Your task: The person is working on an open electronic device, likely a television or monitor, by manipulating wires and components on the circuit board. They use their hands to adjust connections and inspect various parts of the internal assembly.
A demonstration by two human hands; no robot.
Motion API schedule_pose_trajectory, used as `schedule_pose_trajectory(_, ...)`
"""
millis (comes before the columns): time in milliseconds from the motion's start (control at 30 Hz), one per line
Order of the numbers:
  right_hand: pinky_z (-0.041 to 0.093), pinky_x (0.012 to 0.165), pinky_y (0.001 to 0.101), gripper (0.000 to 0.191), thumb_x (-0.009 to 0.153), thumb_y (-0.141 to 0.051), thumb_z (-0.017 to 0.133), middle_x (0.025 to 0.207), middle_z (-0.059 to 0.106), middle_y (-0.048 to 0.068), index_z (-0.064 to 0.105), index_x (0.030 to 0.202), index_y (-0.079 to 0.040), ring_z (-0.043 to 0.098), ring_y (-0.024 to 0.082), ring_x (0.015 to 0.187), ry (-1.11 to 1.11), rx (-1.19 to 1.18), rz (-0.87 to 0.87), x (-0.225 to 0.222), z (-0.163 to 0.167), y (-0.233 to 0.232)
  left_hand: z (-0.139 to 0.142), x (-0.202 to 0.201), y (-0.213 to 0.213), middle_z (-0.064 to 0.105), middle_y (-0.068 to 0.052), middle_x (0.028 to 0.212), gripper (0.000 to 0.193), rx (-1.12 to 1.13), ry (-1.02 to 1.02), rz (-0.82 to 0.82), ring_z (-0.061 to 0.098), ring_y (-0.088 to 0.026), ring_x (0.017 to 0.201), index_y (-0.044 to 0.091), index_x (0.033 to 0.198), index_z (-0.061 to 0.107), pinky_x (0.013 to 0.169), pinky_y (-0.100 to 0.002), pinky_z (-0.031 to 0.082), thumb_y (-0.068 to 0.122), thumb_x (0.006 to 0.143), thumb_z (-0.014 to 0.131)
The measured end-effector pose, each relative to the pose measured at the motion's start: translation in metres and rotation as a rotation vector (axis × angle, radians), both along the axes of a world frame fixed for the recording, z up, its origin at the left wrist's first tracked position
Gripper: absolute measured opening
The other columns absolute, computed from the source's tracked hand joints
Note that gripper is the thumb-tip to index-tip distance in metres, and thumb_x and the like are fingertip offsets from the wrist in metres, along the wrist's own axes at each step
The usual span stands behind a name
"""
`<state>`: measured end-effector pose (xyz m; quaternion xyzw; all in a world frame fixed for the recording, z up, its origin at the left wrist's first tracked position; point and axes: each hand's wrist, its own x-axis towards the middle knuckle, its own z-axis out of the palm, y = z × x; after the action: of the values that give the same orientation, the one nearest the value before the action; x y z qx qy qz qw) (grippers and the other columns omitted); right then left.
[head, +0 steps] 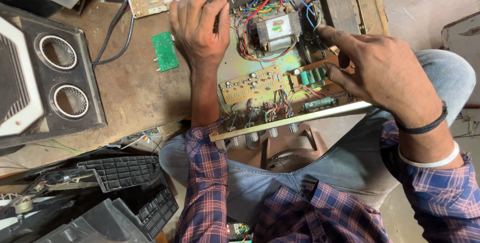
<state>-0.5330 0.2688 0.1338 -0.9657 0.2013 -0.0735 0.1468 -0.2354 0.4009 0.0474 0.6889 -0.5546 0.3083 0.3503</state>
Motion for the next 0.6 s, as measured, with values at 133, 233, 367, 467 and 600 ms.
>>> schedule_pose_trajectory(133, 0.056, 0.067, 0.0459, 0.067, 0.088, -0.026, 0.074, 0.083, 0.072, 0.013, 0.054, 0.151, -0.014, 0.070, 0.035, 0.075, 0.015, 0.045, 0.009, -0.004, -0.002, -0.002, -0.001, -0.004, -0.002, 0.065, -0.001, 0.124, 0.017, -0.016, 0.000, 0.001, 0.061, -0.025, 0.121, 0.014, 0.108, 0.069, 0.115, -0.046, 0.037, 0.016, 0.097, 0.081)
schedule_pose_trajectory(233, 0.056, 0.067, 0.0464, 0.066, 0.089, -0.028, 0.073, 0.083, 0.072, 0.013, 0.054, 0.151, -0.014, 0.070, 0.036, 0.075, 0.020, 0.030, 0.022, -0.005, -0.001, -0.002, -0.001, -0.006, -0.001, 0.065, -0.001, 0.124, 0.016, -0.005, 0.001, 0.009, 0.061, -0.025, 0.121, 0.014, 0.108, 0.069, 0.115, -0.046, 0.037, 0.016, 0.097, 0.081)
schedule_pose_trajectory(367, 0.056, 0.066, 0.0463, 0.067, 0.089, -0.030, 0.073, 0.083, 0.072, 0.014, 0.054, 0.152, -0.014, 0.070, 0.036, 0.076, 0.031, 0.012, 0.018, -0.006, -0.001, 0.000, 0.000, -0.006, 0.002, 0.065, -0.002, 0.125, 0.017, 0.004, -0.002, 0.006, 0.060, -0.026, 0.122, 0.013, 0.109, 0.069, 0.115, -0.047, 0.037, 0.016, 0.097, 0.081)
schedule_pose_trajectory(467, 0.056, 0.066, 0.0461, 0.067, 0.089, -0.029, 0.073, 0.084, 0.072, 0.014, 0.054, 0.151, -0.013, 0.070, 0.036, 0.076, 0.023, 0.010, 0.012, -0.007, 0.001, 0.004, 0.001, -0.007, 0.004, 0.064, -0.002, 0.125, 0.017, 0.001, -0.007, 0.013, 0.060, -0.026, 0.122, 0.013, 0.109, 0.068, 0.115, -0.047, 0.037, 0.016, 0.097, 0.081)
schedule_pose_trajectory(600, 0.057, 0.069, 0.0458, 0.070, 0.086, -0.027, 0.073, 0.085, 0.073, 0.014, 0.053, 0.151, -0.012, 0.070, 0.036, 0.078, -0.012, 0.005, -0.027, -0.005, 0.004, 0.011, 0.004, -0.005, 0.010, 0.064, -0.002, 0.126, 0.018, -0.010, -0.001, -0.003, 0.060, -0.026, 0.121, 0.013, 0.109, 0.069, 0.115, -0.046, 0.038, 0.015, 0.097, 0.081)
